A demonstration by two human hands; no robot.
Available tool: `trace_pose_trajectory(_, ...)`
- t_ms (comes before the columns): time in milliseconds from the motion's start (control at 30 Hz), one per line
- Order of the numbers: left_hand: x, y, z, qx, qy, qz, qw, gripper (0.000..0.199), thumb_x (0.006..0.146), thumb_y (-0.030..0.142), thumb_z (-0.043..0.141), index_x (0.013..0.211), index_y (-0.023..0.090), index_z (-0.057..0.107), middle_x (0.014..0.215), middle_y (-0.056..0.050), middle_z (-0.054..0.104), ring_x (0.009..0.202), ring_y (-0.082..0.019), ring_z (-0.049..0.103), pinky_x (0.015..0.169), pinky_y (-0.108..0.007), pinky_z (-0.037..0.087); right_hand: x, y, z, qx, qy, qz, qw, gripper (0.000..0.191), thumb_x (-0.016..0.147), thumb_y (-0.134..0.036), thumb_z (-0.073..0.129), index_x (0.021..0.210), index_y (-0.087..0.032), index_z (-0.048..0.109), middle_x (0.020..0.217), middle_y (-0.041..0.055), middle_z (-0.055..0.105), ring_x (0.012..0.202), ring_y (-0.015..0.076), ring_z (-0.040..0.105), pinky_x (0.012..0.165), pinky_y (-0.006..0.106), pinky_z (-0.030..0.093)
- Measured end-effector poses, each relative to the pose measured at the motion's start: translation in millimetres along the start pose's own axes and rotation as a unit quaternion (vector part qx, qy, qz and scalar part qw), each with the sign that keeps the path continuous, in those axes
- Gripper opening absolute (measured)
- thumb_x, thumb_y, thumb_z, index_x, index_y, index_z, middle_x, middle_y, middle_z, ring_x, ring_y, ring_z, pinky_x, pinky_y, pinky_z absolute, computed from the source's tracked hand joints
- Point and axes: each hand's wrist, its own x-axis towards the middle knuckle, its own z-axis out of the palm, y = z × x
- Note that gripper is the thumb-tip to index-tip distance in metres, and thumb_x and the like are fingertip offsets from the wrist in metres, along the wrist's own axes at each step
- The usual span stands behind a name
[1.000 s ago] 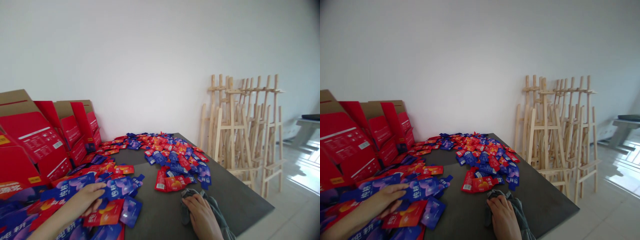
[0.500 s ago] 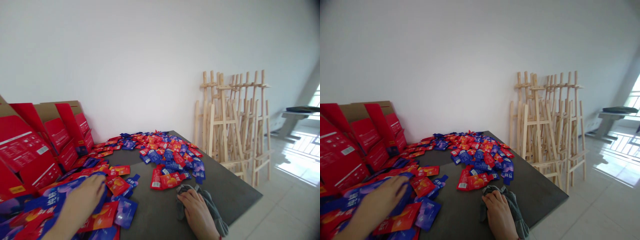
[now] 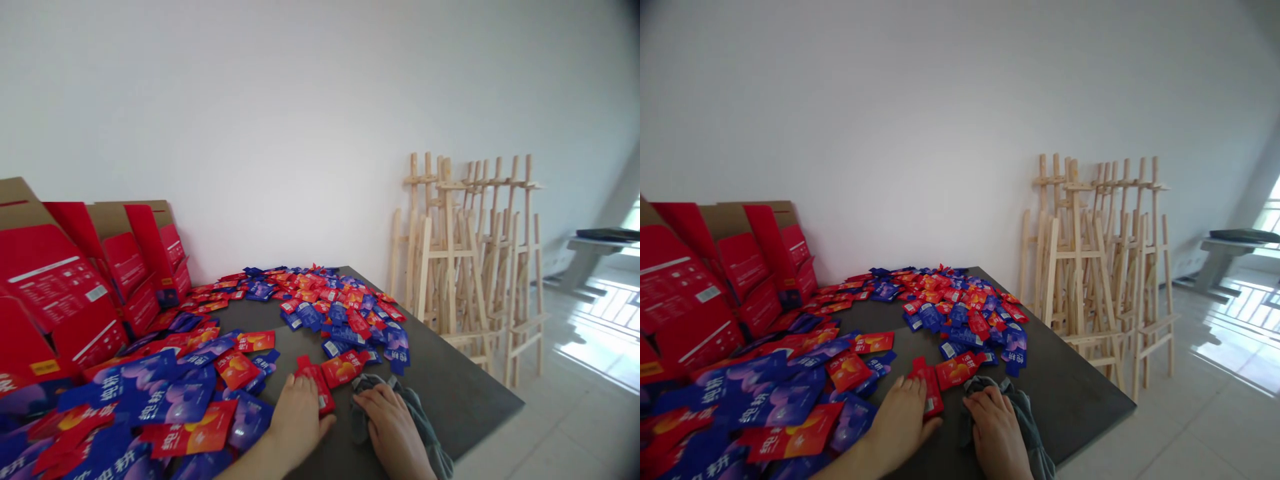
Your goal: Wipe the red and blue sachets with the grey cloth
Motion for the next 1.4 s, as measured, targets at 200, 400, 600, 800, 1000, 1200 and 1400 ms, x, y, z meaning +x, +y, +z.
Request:
trace_pose_trajectory(200,-31,-14,-10.9,-0.024,-0.007,0.111,0.993,0.05,0.08,0.013,0.049,0.129,0.022,0.052,0.14,-0.012,0.047,0.127,-0.029,0.042,0.104,-0.048,0.035,1,-7,-5,-0.007,-0.001,0.001,1.0,0.05,0.075,-0.006,0.044,0.115,-0.029,0.064,0.114,-0.0007,0.064,0.111,0.0218,0.046,0.097,0.033,0.032)
trace_pose_trajectory(400,8,-53,-6.4,0.032,0.014,0.226,0.973,0.045,0.086,0.007,0.042,0.126,0.023,0.053,0.143,-0.007,0.045,0.137,-0.024,0.031,0.11,-0.048,0.026,0,-7,-3,-0.014,0.003,0.001,1.0,0.051,0.075,-0.006,0.044,0.116,-0.03,0.063,0.115,-0.0018,0.063,0.112,0.0213,0.046,0.097,0.033,0.031)
trace_pose_trajectory(600,13,-49,-1.4,0.039,0.027,0.273,0.961,0.027,0.09,0.014,0.045,0.112,0.018,0.059,0.115,-0.008,0.064,0.117,-0.02,0.052,0.104,-0.037,0.035,-1,-3,0,-0.013,0.008,0.005,1.0,0.053,0.073,-0.005,0.044,0.115,-0.032,0.063,0.115,-0.0042,0.063,0.113,0.0207,0.045,0.098,0.033,0.03)
trace_pose_trajectory(800,-2,-54,-16.2,0.06,0.003,0.279,0.958,0.039,0.084,0.014,0.051,0.123,0.02,0.052,0.104,-0.006,0.063,0.101,-0.021,0.057,0.099,-0.039,0.038,-1,-6,-2,-0.011,0.006,0.004,1.0,0.051,0.075,-0.007,0.043,0.114,-0.031,0.064,0.115,-0.0026,0.063,0.113,0.0211,0.045,0.098,0.032,0.03)
trace_pose_trajectory(1000,1,-49,-11.5,0.084,0.003,0.281,0.956,0.019,0.089,0.015,0.043,0.094,0.017,0.061,0.094,-0.008,0.063,0.093,-0.02,0.058,0.085,-0.033,0.044,1,-7,-2,-0.023,-0.006,0.01,1.0,0.05,0.075,-0.006,0.043,0.116,-0.029,0.064,0.117,-0.0014,0.063,0.114,0.0212,0.045,0.098,0.033,0.031)
trace_pose_trajectory(1200,-7,-50,-22.9,-0.01,-0.053,0.255,0.965,0.062,0.07,0.021,0.063,0.129,0.023,0.044,0.126,-0.008,0.054,0.112,-0.024,0.052,0.093,-0.036,0.043,1,-8,-4,-0.025,-0.008,0.007,1.0,0.051,0.075,-0.005,0.043,0.114,-0.029,0.064,0.118,-0.0013,0.063,0.114,0.0214,0.045,0.098,0.034,0.032)
trace_pose_trajectory(1400,-7,-40,-26.6,0.053,-0.053,0.249,0.966,0.044,0.073,0.015,0.058,0.117,0.018,0.053,0.108,-0.01,0.06,0.099,-0.025,0.057,0.084,-0.036,0.048,0,-8,-4,-0.03,-0.007,0.016,0.999,0.049,0.077,-0.007,0.042,0.116,-0.028,0.063,0.119,0.0001,0.062,0.115,0.0226,0.045,0.098,0.035,0.032)
